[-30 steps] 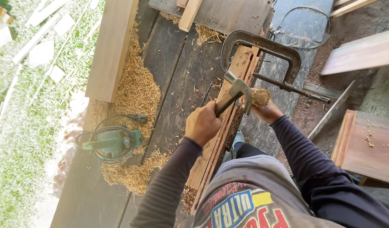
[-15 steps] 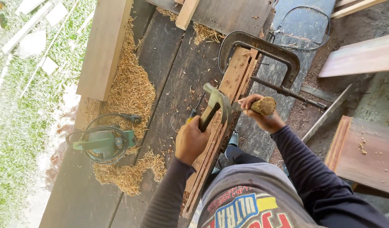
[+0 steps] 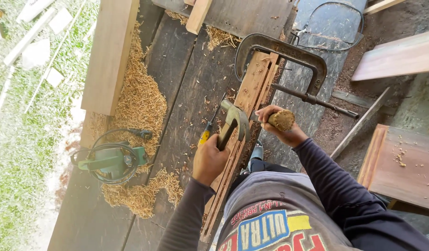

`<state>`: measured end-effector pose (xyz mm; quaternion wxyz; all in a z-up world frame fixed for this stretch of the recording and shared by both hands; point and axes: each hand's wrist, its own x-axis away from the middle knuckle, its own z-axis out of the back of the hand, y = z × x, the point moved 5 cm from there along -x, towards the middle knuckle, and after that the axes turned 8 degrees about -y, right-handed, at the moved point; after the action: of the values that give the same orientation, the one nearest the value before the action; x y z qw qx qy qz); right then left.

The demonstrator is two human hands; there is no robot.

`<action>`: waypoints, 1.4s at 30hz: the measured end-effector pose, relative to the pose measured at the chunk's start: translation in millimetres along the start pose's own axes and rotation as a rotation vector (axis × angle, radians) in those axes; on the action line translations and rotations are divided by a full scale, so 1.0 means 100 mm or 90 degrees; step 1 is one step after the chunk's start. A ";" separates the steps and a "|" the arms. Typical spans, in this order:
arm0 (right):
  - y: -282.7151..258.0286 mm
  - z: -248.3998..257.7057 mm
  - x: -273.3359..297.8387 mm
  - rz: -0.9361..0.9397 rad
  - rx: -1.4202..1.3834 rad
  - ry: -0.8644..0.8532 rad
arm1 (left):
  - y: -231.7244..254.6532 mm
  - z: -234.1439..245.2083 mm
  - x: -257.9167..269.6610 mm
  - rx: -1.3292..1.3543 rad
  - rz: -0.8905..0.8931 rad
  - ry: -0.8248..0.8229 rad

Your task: Chisel a groove into a piece of wood using a hammer and chisel.

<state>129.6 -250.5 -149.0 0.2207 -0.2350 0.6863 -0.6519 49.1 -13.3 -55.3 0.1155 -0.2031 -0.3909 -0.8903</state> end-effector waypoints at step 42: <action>0.37 -0.10 -0.14 -0.076 0.013 0.068 | 0.65 -0.03 -0.31 -0.214 -0.251 -0.033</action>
<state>133.7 -232.4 -185.4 0.1470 -0.2380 0.6753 -0.6825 99.7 -57.5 -29.2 -0.1060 -0.1622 -0.2721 -0.9426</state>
